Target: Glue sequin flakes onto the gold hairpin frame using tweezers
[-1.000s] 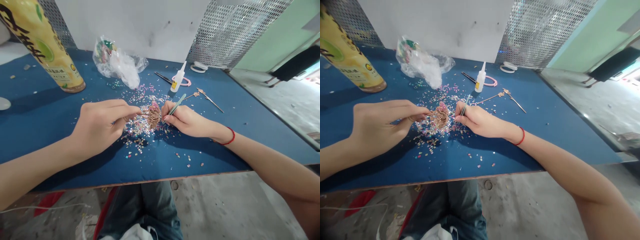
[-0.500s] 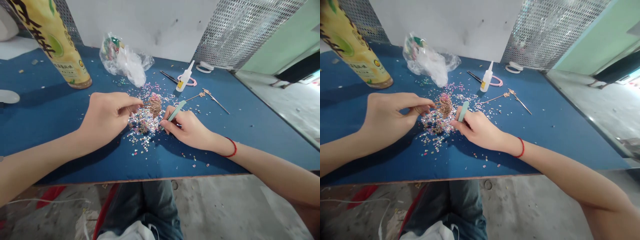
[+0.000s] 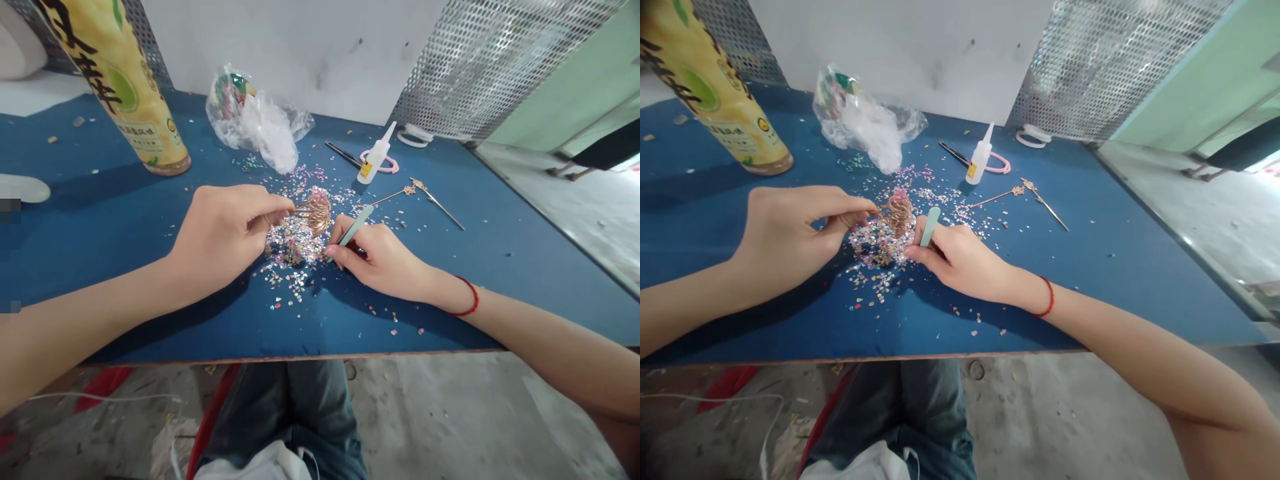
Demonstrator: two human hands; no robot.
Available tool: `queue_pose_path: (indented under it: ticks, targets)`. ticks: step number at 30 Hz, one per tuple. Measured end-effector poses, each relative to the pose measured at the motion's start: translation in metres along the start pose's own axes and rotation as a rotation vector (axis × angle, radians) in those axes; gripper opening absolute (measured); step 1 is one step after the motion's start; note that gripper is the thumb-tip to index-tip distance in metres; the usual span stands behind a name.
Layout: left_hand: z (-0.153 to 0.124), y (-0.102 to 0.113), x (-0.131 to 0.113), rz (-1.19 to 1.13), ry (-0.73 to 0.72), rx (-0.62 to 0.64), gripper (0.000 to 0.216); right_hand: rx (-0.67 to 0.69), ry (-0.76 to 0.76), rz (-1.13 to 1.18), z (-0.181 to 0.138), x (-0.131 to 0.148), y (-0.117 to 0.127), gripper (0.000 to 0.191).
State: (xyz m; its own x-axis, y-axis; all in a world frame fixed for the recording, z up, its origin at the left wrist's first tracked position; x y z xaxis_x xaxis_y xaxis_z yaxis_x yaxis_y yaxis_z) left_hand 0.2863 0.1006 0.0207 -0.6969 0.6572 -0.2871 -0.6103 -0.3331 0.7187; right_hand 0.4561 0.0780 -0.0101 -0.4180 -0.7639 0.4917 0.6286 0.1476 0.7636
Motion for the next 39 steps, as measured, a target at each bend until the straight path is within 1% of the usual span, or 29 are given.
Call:
queue_pose_path:
  ticks: [3,8,12,15,17,20,23,25,31,34,39]
  targets:
    - [0.000,-0.001,0.001,0.005,-0.005,0.010,0.027,-0.018,0.030,0.005,-0.001,0.000,0.001,0.018]
    - [0.000,-0.002,0.004,0.019,0.027,0.077,0.030,-0.191,0.103,0.038,-0.003,0.001,0.013,0.025]
    - [-0.001,-0.003,0.000,0.017,-0.027,0.112,0.033,-0.323,0.172,0.090,-0.007,-0.001,0.024,0.025]
    - [-0.003,-0.005,-0.005,0.043,-0.109,0.120,0.038,-0.380,0.235,0.145,-0.009,-0.002,0.029,0.021]
    - [-0.004,-0.005,-0.009,0.059,-0.164,0.102,0.041,-0.385,0.255,0.161,-0.011,-0.003,0.031,0.020]
    - [-0.004,-0.006,-0.013,0.052,-0.211,0.101,0.043,-0.362,0.265,0.161,-0.012,-0.004,0.029,0.022]
    - [-0.004,-0.006,-0.017,0.035,-0.244,0.119,0.043,-0.341,0.292,0.154,-0.012,-0.002,0.026,0.024]
    - [-0.004,-0.006,-0.019,0.027,-0.255,0.137,0.043,-0.345,0.337,0.162,-0.012,0.002,0.026,0.024]
    - [-0.004,-0.007,-0.019,-0.009,-0.230,0.166,0.043,-0.352,0.491,0.115,-0.014,0.016,0.031,0.016]
    - [-0.004,-0.008,-0.016,-0.019,-0.205,0.180,0.043,-0.325,0.527,0.056,-0.014,0.020,0.032,0.015]
    - [-0.003,-0.008,-0.013,-0.073,-0.180,0.199,0.043,-0.281,0.584,0.035,-0.012,0.027,0.033,0.014]
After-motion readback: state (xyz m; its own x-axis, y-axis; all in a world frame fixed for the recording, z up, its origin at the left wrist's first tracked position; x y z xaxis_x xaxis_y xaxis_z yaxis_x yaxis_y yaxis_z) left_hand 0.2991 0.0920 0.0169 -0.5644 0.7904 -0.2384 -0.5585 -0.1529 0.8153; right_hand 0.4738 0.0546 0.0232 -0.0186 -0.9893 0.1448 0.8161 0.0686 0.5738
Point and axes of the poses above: each hand's wrist, its own z-axis towards the middle knuckle, its own y-axis out of the back of the hand, x = y × z, the point moved 6 cm from there along z, towards the middle knuckle, and after that the axes turned 13 degrees about y, right-handed, at the moved point
